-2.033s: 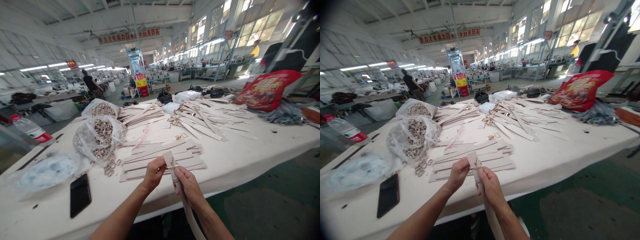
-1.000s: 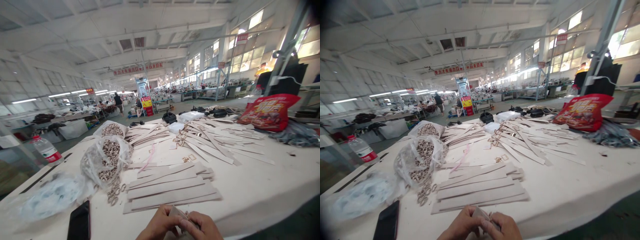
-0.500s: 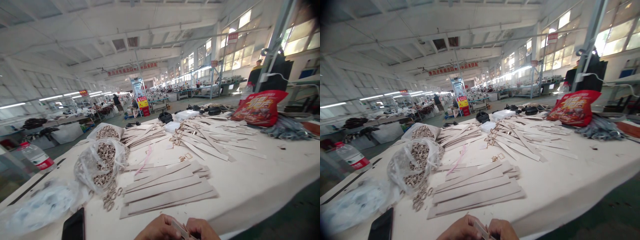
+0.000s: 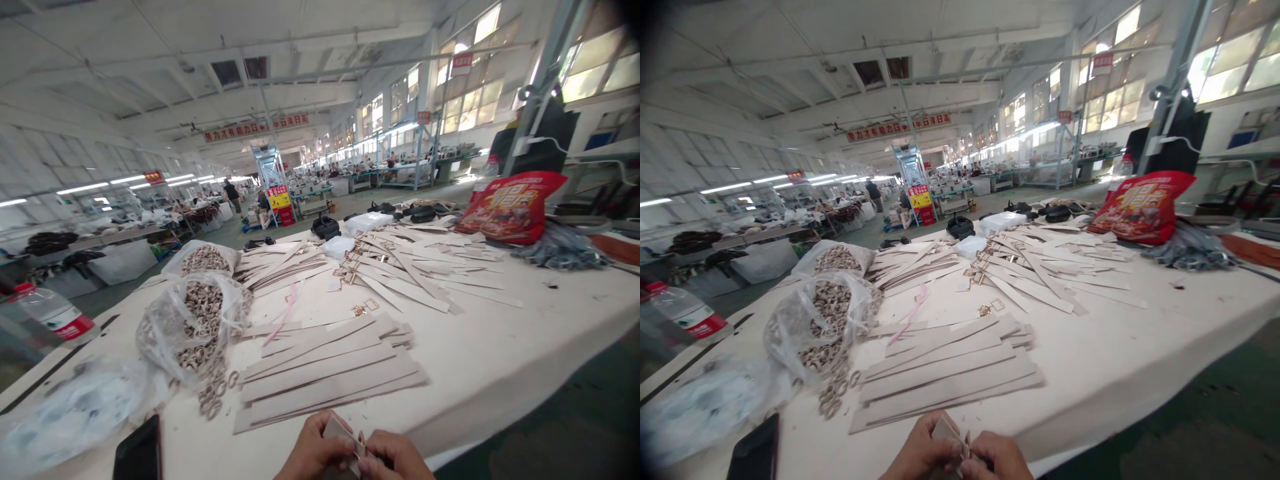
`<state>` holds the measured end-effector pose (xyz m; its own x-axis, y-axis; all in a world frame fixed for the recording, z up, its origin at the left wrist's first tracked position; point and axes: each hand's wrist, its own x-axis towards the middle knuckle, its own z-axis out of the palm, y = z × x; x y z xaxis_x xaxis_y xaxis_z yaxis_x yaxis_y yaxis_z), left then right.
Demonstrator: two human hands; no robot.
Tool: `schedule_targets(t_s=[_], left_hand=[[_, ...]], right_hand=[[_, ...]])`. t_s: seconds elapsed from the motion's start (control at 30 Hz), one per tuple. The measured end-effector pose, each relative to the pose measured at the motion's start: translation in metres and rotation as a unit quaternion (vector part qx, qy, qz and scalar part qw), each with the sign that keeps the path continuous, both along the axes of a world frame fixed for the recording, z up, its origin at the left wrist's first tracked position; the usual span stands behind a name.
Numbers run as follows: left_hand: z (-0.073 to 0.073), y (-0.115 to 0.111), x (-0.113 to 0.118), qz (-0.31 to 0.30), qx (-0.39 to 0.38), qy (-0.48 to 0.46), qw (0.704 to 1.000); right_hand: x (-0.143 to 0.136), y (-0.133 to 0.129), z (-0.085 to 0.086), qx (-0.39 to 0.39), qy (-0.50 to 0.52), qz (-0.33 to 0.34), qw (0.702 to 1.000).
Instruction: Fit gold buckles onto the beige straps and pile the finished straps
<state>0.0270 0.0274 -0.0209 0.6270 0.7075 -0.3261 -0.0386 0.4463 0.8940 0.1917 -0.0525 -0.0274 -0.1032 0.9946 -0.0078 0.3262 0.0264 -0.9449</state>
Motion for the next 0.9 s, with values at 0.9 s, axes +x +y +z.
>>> schedule_targets(t_s=[0.9], left_hand=[[0.035,-0.029,-0.025,-0.091,-0.123,-0.116,0.981]], right_hand=[[-0.030,-0.007,0.027,0.055,0.074,-0.075,0.993]])
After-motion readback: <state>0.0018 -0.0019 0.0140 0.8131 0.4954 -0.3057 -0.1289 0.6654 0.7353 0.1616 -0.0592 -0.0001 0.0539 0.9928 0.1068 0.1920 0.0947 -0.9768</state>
